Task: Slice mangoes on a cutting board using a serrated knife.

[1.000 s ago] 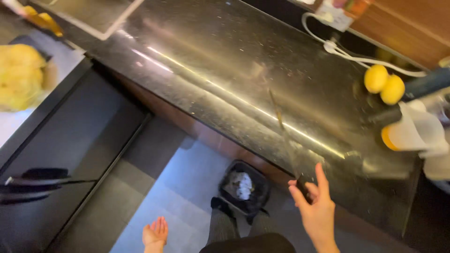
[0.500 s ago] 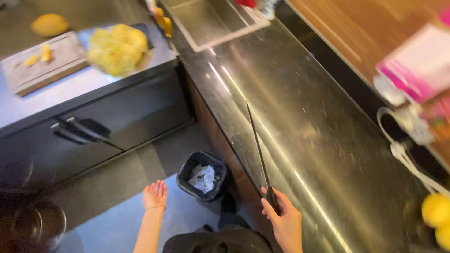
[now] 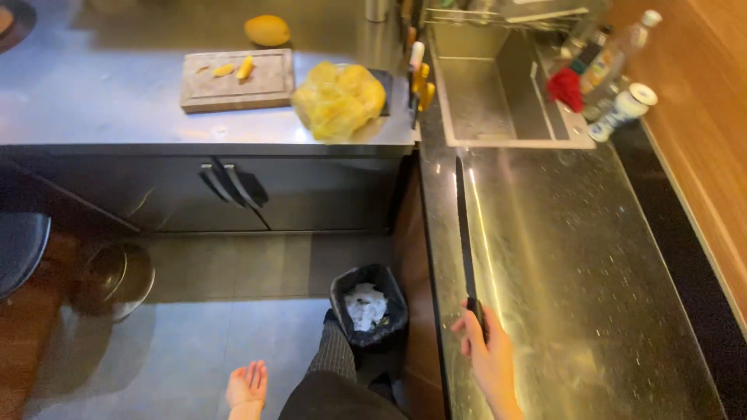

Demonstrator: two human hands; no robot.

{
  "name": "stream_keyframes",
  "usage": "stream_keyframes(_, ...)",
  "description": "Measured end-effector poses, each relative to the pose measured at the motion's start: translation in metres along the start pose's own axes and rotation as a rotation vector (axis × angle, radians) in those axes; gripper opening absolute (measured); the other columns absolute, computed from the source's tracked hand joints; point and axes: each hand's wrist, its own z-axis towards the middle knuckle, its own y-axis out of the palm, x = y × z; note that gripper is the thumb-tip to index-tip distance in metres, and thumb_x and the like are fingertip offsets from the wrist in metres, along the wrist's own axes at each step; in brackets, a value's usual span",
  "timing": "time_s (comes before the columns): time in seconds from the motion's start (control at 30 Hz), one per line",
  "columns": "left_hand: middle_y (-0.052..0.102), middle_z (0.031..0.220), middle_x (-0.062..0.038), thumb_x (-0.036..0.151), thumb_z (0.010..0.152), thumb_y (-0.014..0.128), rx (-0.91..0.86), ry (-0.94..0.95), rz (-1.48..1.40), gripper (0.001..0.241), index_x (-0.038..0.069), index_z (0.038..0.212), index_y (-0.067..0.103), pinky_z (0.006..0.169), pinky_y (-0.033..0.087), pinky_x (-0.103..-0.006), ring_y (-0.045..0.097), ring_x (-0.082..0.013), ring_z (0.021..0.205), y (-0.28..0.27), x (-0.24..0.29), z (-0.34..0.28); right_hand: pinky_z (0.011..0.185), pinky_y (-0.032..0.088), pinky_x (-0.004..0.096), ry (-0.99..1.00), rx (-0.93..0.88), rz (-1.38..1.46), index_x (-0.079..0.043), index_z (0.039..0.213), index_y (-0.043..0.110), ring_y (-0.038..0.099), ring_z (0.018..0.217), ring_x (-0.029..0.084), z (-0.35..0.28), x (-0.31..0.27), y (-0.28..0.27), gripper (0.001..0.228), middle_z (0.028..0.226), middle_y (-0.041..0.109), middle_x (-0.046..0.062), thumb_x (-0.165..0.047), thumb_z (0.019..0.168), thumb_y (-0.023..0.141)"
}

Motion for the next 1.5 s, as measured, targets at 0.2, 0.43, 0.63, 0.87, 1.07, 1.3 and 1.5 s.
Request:
stream_keyframes(0.2, 0.057, 0.136, -0.018, 0.024, 0.104, 0.049, -0.022, 0.169, 0.089, 0.047, 0.003, 0.143, 0.037, 0.091, 0.056, -0.0465, 0.066, -0.0374, 0.110, 0.051, 0.043, 0.016, 0.045, 0.034, 0.024, -0.004, -0.081, 0.197, -0.002, 0.127, 0.064, 0.046, 0.052, 0.007, 0.080, -0.045, 0.094, 0.034, 0.078, 0.066, 0.005, -0.023, 0.103, 0.054)
stream_keyframes(0.43, 0.063, 0.126, -0.019, 0.025, 0.100, 0.059, -0.426, 0.561, 0.523, 0.047, 0.001, 0.138, 0.046, 0.083, 0.058, -0.0383, 0.069, -0.0305, 0.102, 0.352, 0.120, -0.001, 0.040, 0.030, 0.026, 0.052, -0.026, 0.338, 0.000, 0.124, 0.062, 0.044, 0.045, 0.010, 0.179, -0.017, 0.190, 0.037, 0.076, 0.065, 0.009, -0.028, 0.102, 0.054)
stream_keyframes(0.63, 0.058, 0.129, -0.017, 0.023, 0.093, 0.069, -0.624, 1.131, 1.064, 0.041, 0.003, 0.128, 0.059, 0.090, 0.058, -0.0380, 0.060, -0.0320, 0.117, 0.577, 0.232, 0.018, 0.036, 0.030, 0.029, 0.278, 0.010, 0.466, 0.000, 0.118, 0.057, 0.043, 0.041, 0.014, 0.264, -0.033, 0.341, 0.033, 0.072, 0.060, 0.012, -0.027, 0.100, 0.052)
stream_keyframes(0.87, 0.055, 0.126, -0.020, 0.030, 0.079, 0.081, -0.779, 1.548, 1.264, 0.065, 0.003, 0.131, 0.051, 0.105, 0.039, -0.0516, 0.049, -0.0402, 0.119, 0.753, 0.284, 0.086, 0.041, 0.032, 0.025, 0.295, 0.081, 0.442, 0.000, 0.117, 0.059, 0.043, 0.048, 0.010, 0.322, -0.171, 0.492, 0.032, 0.071, 0.056, 0.005, -0.028, 0.102, 0.052)
stream_keyframes(1.07, 0.059, 0.115, -0.014, 0.022, 0.081, 0.073, -1.071, 1.805, 1.685, 0.050, 0.008, 0.126, 0.057, 0.114, 0.034, -0.0569, 0.052, -0.0333, 0.118, 0.802, 0.287, 0.110, 0.040, 0.032, 0.025, 0.287, 0.008, 0.259, 0.000, 0.116, 0.064, 0.043, 0.048, 0.008, 0.377, -0.176, 0.520, 0.032, 0.071, 0.058, 0.004, -0.027, 0.101, 0.055)
stream_keyframes(1.3, 0.059, 0.126, -0.012, 0.011, 0.088, 0.064, -0.982, 1.637, 1.706, 0.039, 0.010, 0.126, 0.060, 0.110, 0.041, -0.0497, 0.054, -0.0321, 0.121, 0.768, 0.345, 0.171, 0.041, 0.031, 0.024, 0.272, -0.054, 0.163, -0.003, 0.119, 0.065, 0.043, 0.049, 0.007, 0.436, -0.183, 0.523, 0.034, 0.072, 0.060, 0.003, -0.030, 0.101, 0.055)
stream_keyframes(1.5, 0.058, 0.133, -0.015, 0.017, 0.084, 0.072, -0.977, 1.642, 1.552, 0.050, 0.006, 0.131, 0.058, 0.111, 0.039, -0.0512, 0.054, -0.0352, 0.124, 0.787, 0.379, 0.140, 0.041, 0.033, 0.025, 0.298, -0.092, 0.178, -0.001, 0.115, 0.066, 0.044, 0.048, 0.008, 0.491, -0.170, 0.535, 0.037, 0.072, 0.061, 0.003, -0.033, 0.103, 0.052)
